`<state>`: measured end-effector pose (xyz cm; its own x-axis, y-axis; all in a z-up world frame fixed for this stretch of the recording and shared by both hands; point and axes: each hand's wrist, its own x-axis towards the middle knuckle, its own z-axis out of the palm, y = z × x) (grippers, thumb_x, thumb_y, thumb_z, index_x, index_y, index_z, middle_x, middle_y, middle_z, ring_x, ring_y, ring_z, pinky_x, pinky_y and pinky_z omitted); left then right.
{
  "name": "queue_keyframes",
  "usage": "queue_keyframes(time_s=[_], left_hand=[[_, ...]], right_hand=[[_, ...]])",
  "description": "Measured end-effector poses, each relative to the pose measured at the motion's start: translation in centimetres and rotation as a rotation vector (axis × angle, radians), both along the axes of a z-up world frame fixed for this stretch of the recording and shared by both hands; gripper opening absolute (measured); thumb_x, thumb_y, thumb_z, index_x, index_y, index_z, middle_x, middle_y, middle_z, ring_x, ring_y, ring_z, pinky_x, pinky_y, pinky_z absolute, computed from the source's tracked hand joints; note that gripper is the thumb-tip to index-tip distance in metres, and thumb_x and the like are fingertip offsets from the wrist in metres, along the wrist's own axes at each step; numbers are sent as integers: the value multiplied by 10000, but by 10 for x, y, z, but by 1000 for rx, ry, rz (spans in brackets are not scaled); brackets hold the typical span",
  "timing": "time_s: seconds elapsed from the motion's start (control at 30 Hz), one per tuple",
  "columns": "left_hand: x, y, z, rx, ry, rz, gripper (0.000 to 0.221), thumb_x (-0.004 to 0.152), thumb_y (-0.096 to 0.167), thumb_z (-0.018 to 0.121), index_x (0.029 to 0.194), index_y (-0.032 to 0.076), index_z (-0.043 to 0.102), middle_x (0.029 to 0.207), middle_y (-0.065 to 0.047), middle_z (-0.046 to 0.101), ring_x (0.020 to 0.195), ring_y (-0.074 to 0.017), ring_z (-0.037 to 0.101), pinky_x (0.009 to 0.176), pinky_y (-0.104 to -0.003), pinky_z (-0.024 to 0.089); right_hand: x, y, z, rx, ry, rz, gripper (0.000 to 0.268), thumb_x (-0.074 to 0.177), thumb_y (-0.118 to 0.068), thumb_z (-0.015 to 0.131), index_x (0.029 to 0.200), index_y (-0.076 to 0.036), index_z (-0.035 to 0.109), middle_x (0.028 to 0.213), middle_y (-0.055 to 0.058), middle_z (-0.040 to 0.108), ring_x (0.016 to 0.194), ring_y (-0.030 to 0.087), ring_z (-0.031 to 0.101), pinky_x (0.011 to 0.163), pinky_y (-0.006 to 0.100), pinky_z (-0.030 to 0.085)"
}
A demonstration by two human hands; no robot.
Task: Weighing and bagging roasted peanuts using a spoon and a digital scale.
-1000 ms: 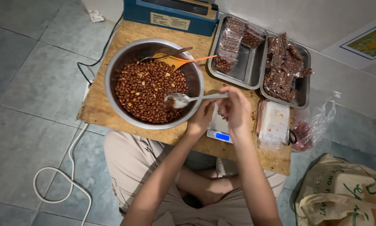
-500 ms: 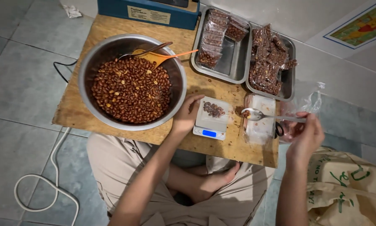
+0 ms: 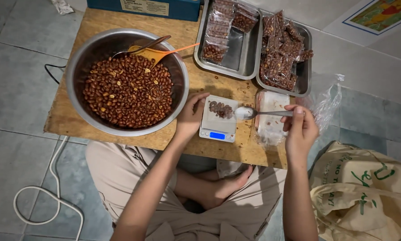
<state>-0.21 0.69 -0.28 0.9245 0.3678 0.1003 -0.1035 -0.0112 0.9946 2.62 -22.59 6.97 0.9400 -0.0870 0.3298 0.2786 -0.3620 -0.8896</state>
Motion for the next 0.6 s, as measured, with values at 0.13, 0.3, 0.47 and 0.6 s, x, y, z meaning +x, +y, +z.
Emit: queue_keyframes(time_s=[0.13, 0.3, 0.47, 0.6], left_hand=[[-1, 0, 3, -17, 9, 6, 218, 908, 57, 482, 1053, 84, 643, 1004, -115, 605, 1027, -216, 560, 905, -356, 444], [1, 2, 5, -22, 2, -9, 228, 931, 76, 461, 1077, 93, 636, 1022, -92, 606, 1016, -203, 564, 901, -357, 444], [1, 0, 5, -18, -14, 24, 221, 923, 60, 470, 1069, 72, 637, 1012, -104, 610, 1016, -225, 570, 883, -366, 459], [0, 1, 7, -28, -11, 16, 223, 929, 59, 461, 1070, 65, 634, 1008, -105, 609, 1010, -232, 574, 876, -374, 463]], right_hand=[[-2, -7, -1, 22, 13, -47, 272, 1031, -186, 397, 952, -26, 603, 590, 94, 514, 462, 127, 411, 441, 211, 302], [-3, -15, -4, 85, 31, -87, 269, 1035, -185, 389, 961, -25, 593, 593, 94, 506, 461, 127, 400, 453, 219, 297], [-4, -22, -8, 82, 51, -142, 271, 1039, -164, 368, 954, -43, 594, 606, 78, 519, 481, 113, 417, 475, 200, 288], [-6, -25, -9, 100, 59, -155, 264, 1038, -175, 368, 963, -50, 589, 608, 73, 516, 486, 108, 422, 477, 195, 277]])
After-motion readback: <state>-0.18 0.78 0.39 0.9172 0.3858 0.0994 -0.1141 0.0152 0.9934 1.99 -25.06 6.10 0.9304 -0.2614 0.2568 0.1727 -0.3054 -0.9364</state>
